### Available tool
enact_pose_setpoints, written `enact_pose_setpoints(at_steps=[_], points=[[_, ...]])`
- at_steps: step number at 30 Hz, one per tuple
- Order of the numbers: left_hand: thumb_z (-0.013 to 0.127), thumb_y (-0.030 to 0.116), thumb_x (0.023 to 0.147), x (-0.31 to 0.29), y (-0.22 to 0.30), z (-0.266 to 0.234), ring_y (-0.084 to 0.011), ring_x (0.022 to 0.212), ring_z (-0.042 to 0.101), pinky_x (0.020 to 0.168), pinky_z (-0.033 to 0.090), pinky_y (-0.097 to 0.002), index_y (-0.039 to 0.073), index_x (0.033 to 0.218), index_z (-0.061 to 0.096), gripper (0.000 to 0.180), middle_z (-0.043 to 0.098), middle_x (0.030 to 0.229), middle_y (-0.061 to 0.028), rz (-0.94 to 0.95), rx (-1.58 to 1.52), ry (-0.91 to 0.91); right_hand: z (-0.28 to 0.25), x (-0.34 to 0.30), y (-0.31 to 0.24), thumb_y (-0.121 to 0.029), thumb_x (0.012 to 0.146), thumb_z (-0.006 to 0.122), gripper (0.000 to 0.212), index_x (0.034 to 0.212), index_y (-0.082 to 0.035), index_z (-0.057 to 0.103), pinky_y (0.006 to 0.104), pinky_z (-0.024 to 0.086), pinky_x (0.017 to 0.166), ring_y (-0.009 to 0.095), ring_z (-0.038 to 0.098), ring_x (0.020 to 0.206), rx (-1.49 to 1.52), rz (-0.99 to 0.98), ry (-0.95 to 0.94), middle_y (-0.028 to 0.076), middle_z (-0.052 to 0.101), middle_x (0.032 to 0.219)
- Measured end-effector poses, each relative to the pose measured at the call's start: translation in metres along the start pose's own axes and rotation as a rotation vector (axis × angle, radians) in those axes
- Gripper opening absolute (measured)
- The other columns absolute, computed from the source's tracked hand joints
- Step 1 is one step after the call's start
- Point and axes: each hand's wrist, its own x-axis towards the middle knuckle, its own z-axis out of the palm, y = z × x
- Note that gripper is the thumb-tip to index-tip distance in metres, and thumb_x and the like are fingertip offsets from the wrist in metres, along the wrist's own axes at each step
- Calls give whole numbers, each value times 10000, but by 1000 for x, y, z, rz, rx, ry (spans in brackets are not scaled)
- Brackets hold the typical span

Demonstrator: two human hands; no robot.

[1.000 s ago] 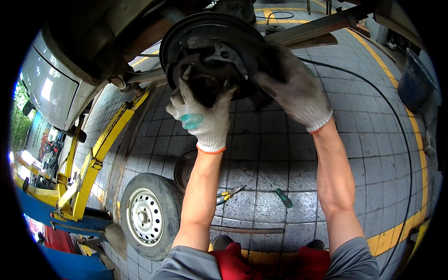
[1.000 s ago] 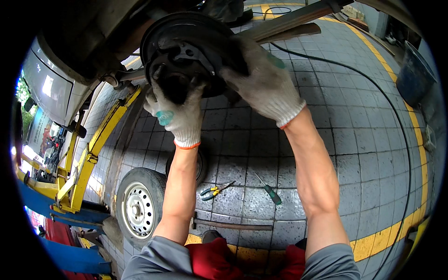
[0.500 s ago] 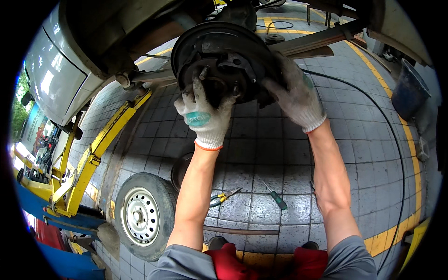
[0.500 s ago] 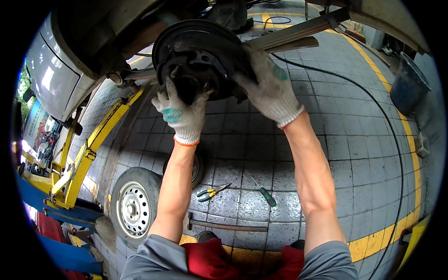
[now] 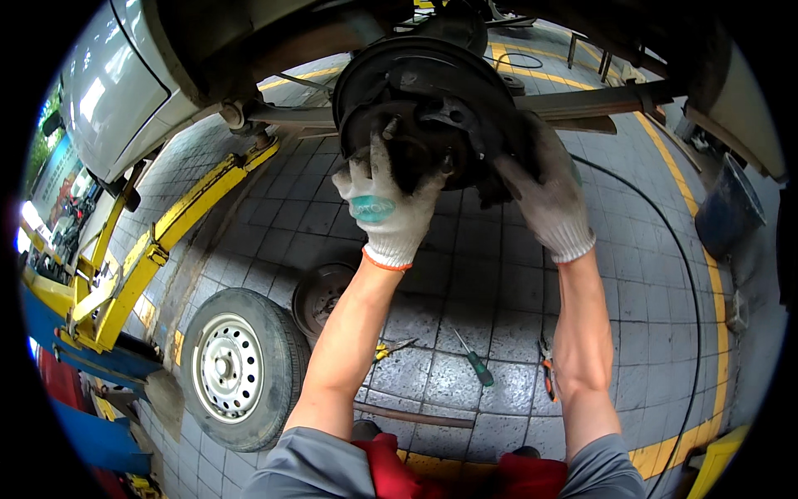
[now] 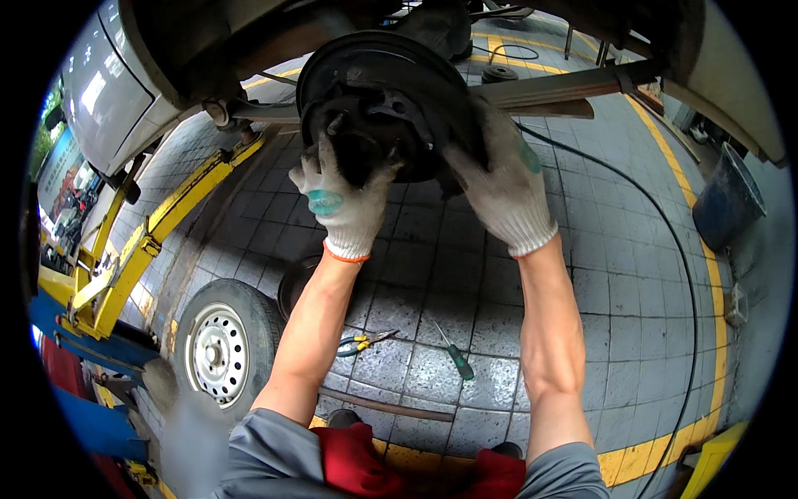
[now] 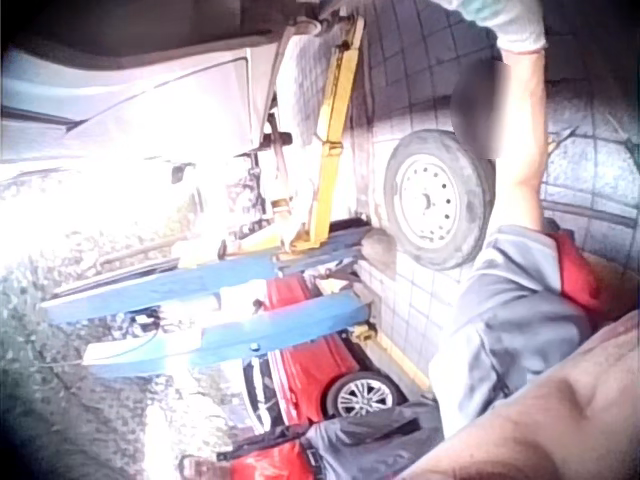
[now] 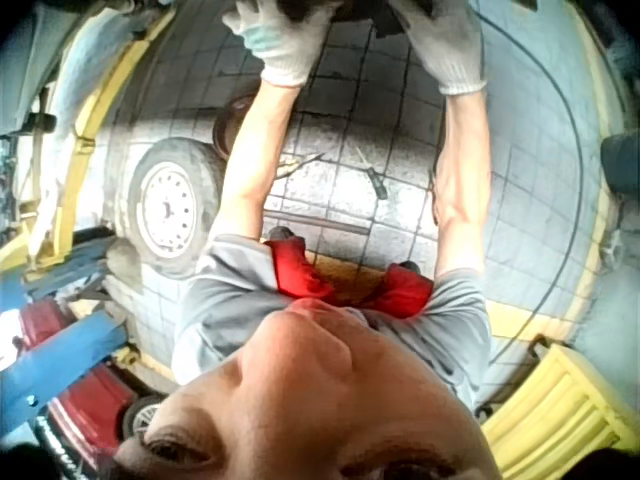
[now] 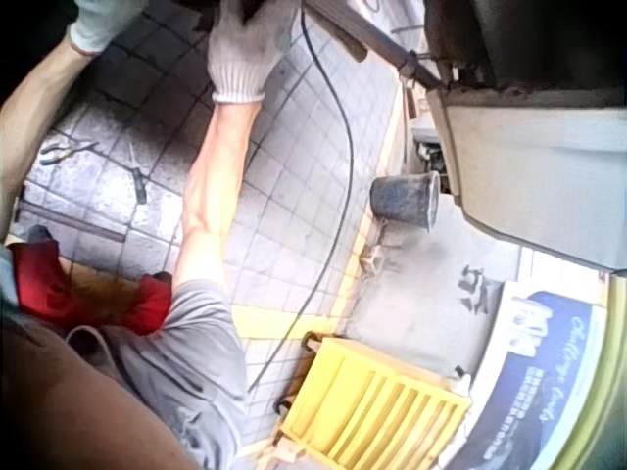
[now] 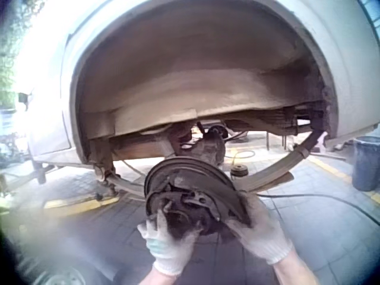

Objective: The person uses pliers and a screwdriver to remove retaining clips and springs from a vehicle's drum brake assembly. They then detach the brake shoes and backing plate from the wheel hub, holding the disassembled components in their hands.

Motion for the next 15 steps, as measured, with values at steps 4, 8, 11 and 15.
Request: enact_pose_setpoints(at_steps=[4, 8, 11, 15], points=[[917, 487, 690, -1, 2, 3, -413, 987, 580, 884, 456, -514, 45, 1409, 620, 894, 649, 1152, -206, 9, 40, 53, -4, 4, -4, -192, 925, 792, 591, 1442, -17, 564, 398, 546, 1027, 311, 673, 1226, 133, 75, 4, 225, 667, 1331], [919, 468, 681, -2, 4, 2, -445, 1024, 581, 897, 454, -533, 12, 1399, 598, 910, 643, 1159, -242, 11, 21, 59, -12, 11, -21, -221, 893, 828, 584, 1394, -20, 604, 393, 576, 957, 286, 708, 1127, 81, 191, -57, 200, 711, 1226], [917, 460, 683, -1, 8, -1, -466, 1039, 582, 899, 462, -549, -7, 1400, 583, 919, 640, 1159, -261, -26, -4, 40, -13, 18, -37, -265, 860, 867, 606, 1360, -22, 627, 381, 601, 889, 261, 729, 1062, -406, -10, -2, 167, 737, 1162], [910, 461, 699, 0, 12, -3, -463, 1028, 590, 891, 475, -542, 14, 1405, 589, 895, 640, 1172, -257, -53, -46, 22, -1, 32, -56, -286, 843, 885, 669, 1368, 12, 597, 356, 610, 898, 250, 722, 1093, -333, 141, -22, 184, 733, 1190]])
